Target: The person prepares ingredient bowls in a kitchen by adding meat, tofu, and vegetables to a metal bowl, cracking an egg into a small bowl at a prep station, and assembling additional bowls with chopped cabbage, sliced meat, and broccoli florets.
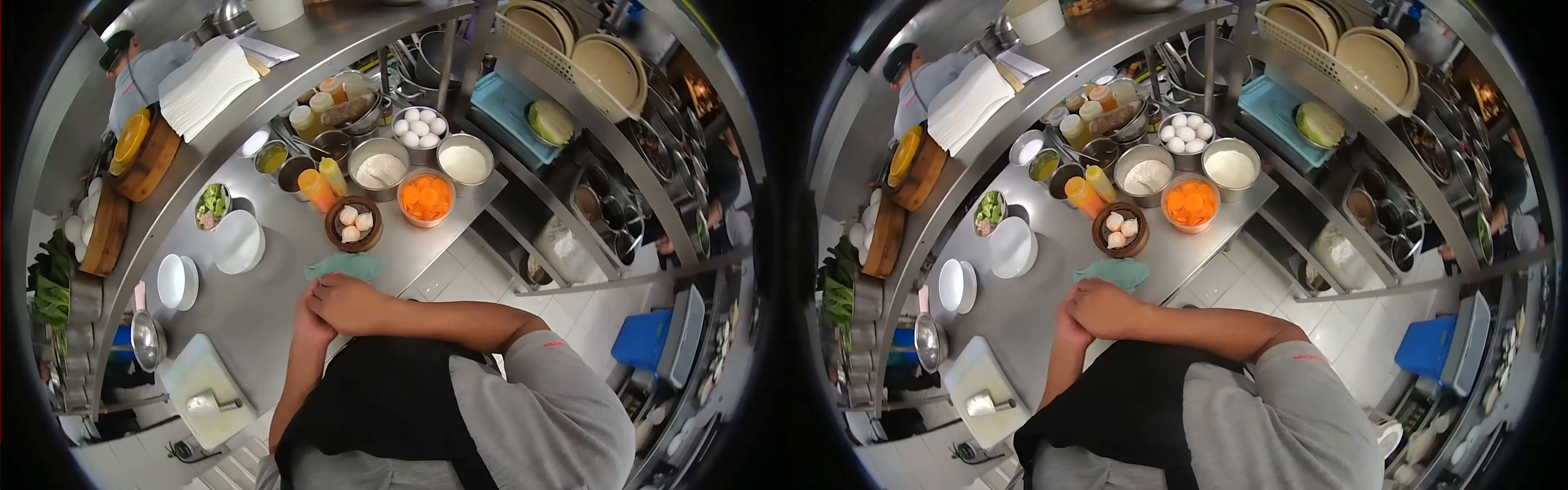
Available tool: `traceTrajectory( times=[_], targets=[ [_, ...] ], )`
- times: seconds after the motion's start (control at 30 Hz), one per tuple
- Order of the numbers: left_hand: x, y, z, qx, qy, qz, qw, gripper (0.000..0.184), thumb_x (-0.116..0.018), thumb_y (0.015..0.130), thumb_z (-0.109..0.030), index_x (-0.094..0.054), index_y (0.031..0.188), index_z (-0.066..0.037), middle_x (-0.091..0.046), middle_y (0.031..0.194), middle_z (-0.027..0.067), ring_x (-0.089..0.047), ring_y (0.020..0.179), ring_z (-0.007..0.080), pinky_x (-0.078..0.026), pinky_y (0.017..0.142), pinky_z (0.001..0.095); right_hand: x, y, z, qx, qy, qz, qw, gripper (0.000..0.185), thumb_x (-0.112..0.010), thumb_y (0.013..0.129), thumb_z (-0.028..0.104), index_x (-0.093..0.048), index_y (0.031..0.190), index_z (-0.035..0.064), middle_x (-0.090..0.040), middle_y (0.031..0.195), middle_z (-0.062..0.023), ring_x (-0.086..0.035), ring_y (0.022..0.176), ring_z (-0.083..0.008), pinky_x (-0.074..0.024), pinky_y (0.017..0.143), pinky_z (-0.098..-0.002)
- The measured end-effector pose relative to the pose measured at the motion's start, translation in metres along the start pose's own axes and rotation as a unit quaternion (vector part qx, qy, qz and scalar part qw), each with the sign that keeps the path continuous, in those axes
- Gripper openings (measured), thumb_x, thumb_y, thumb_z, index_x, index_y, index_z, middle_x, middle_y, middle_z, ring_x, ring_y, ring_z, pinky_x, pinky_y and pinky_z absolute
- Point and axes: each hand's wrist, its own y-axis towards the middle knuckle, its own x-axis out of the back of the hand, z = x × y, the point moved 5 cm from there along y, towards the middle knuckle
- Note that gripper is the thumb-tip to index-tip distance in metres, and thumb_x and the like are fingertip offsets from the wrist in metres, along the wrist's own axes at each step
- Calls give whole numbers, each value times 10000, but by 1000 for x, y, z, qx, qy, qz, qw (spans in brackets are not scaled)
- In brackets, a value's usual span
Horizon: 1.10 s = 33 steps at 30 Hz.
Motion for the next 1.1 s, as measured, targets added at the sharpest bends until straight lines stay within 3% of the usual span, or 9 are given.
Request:
traceTrajectory(
  times=[0.17,0.23,0.37,0.47,0.53,0.63,0.7,0.93,1.1],
  targets=[
    [17,-4,-19,-36,-104,-77,991,252,-558,1009,-295,-680,985,-76,-709,1047,75,-667,991,252,-547,847,386,66,17,-69,22,-66,-35,997,222,-685,740,159,-718,948,92,-687,1019,-104,-650,974,-283,-546,823,-411],
    [13,-30,-26,-88,-94,-90,988,231,-593,991,-277,-677,925,-71,-705,965,68,-671,974,250,-553,813,374,119,23,-160,-166,-58,-56,983,305,-648,792,109,-709,1090,84,-692,1005,-140,-664,961,-327,-554,794,-429],
    [57,-99,-31,-211,-121,-129,961,227,-604,988,-265,-664,881,-74,-697,890,54,-669,968,244,-563,772,360,161,-11,-369,-364,-178,-29,914,476,-647,751,60,-657,1227,61,-649,1224,-220,-612,1157,-383,-508,993,-460],
    [99,-162,-22,-294,-129,-185,929,223,-614,983,-261,-663,865,-79,-702,876,48,-682,916,240,-579,783,356,144,-32,-439,-306,-207,84,926,455,-603,788,78,-657,1240,89,-653,1256,-198,-606,1200,-346,-411,1113,-463],
    [118,-194,-11,-309,-157,-219,912,215,-616,984,-239,-661,856,-74,-696,865,43,-694,920,229,-590,828,368,143,-35,-444,-335,-157,71,926,428,-582,787,92,-664,1206,75,-686,1174,-201,-631,1135,-366,-402,1100,-481],
    [130,-230,8,-351,-193,-248,882,204,-631,969,-218,-677,844,-64,-703,846,41,-705,897,230,-598,852,373,142,-35,-444,-225,-199,37,953,399,-622,754,117,-674,1141,34,-698,1094,-210,-648,1060,-390,-508,952,-493],
    [142,-239,12,-358,-208,-256,874,201,-632,964,-219,-688,850,-62,-710,842,44,-707,891,237,-598,844,372,150,-36,-437,-286,-47,-92,953,287,-611,749,103,-681,1004,-9,-699,919,-239,-679,903,-419,-540,807,-470],
    [156,-236,4,-330,-236,-258,877,223,-653,948,-256,-719,855,-64,-742,881,91,-709,927,291,-590,817,369,140,-24,-430,-274,-142,-2,951,405,-652,739,85,-636,1132,-14,-687,1125,-260,-651,1036,-441,-514,908,-448],
    [172,-260,-3,-344,-256,-266,863,215,-649,947,-255,-711,854,-72,-735,871,83,-704,944,293,-588,807,371,158,-19,-447,-307,29,-190,932,359,-621,813,48,-568,1166,20,-665,1124,-161,-651,1036,-286,-510,917,-377]
  ],
)
